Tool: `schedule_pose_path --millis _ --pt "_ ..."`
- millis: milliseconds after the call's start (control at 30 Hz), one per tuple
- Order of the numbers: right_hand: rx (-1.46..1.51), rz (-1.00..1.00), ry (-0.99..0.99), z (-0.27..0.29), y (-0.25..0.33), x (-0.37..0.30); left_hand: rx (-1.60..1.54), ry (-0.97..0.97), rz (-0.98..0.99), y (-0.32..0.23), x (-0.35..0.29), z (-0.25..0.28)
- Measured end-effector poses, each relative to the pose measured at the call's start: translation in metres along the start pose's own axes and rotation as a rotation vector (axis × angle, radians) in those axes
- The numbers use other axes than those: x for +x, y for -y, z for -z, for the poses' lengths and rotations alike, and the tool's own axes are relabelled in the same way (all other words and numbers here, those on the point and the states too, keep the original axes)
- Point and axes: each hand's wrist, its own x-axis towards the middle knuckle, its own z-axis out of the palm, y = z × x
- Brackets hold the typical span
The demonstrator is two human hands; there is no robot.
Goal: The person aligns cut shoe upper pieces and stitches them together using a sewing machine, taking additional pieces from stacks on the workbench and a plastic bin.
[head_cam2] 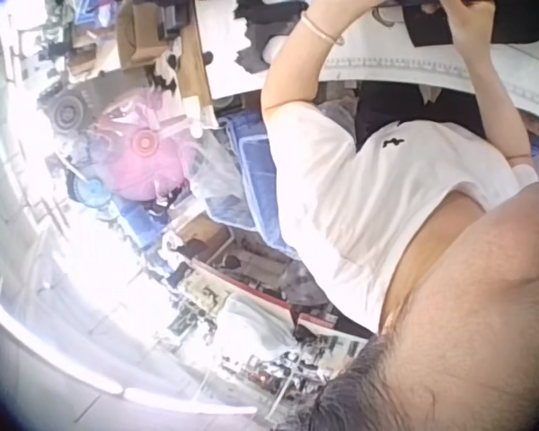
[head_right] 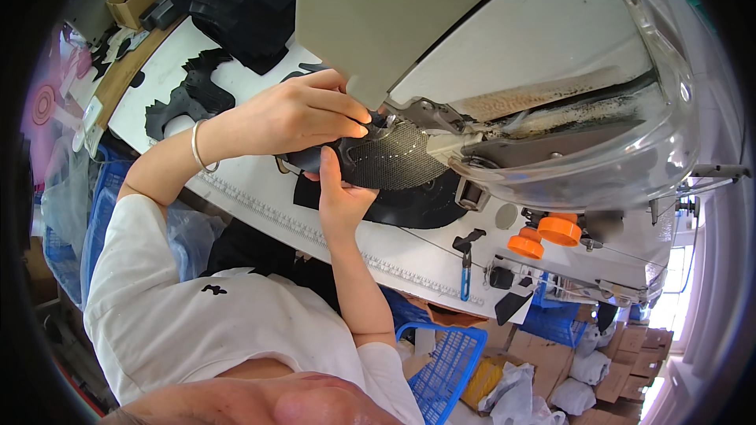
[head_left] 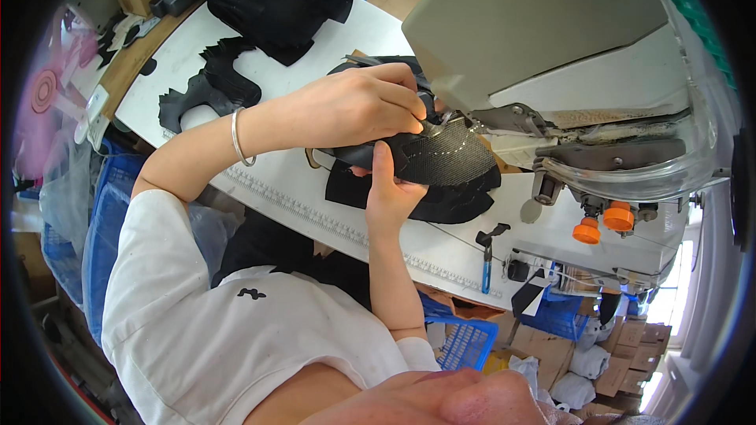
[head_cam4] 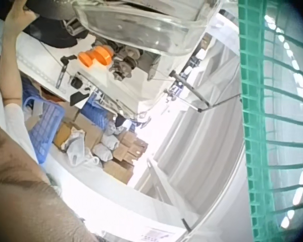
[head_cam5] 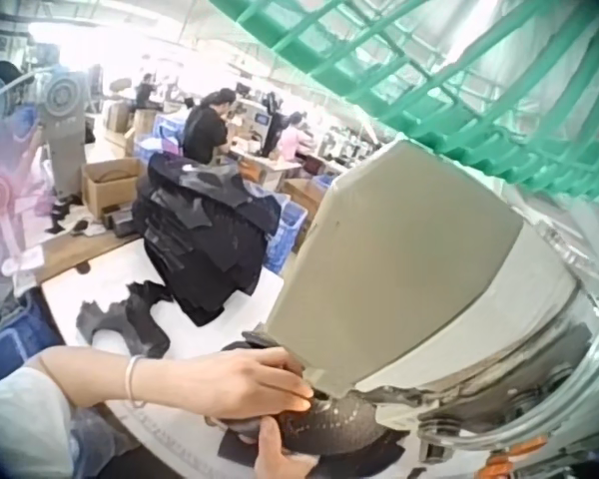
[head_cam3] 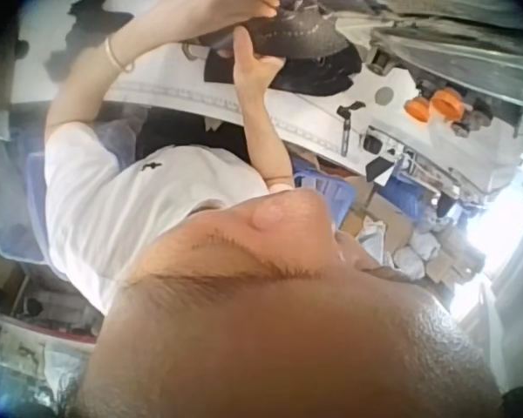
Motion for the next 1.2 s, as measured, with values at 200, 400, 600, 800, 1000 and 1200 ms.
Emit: schedule_pose_path --millis 200,400,600,800,1000,1200 --pt "0.007 -0.032 -0.031 0.003 0.012 0.000 0.042 0.033 0.045 -0.004 0.002 -0.004" --pt "-0.027 -0.101 -0.102 0.016 0.018 -0.001 0.131 -0.011 0.082 -0.017 0.002 -0.017" --pt "-0.066 -0.102 -0.118 0.020 0.022 0.002 0.193 -0.055 0.121 -0.023 0.002 -0.023" --pt "-0.124 -0.017 -0.096 0.039 0.019 0.010 0.257 -0.064 0.194 -0.034 0.005 -0.031" --pt "-0.126 0.028 -0.123 0.041 0.030 0.019 0.268 -0.104 0.217 -0.036 0.008 -0.032" --pt "-0.228 -0.026 -0.120 0.059 0.039 0.030 0.079 0.018 0.271 -0.029 0.000 -0.005"
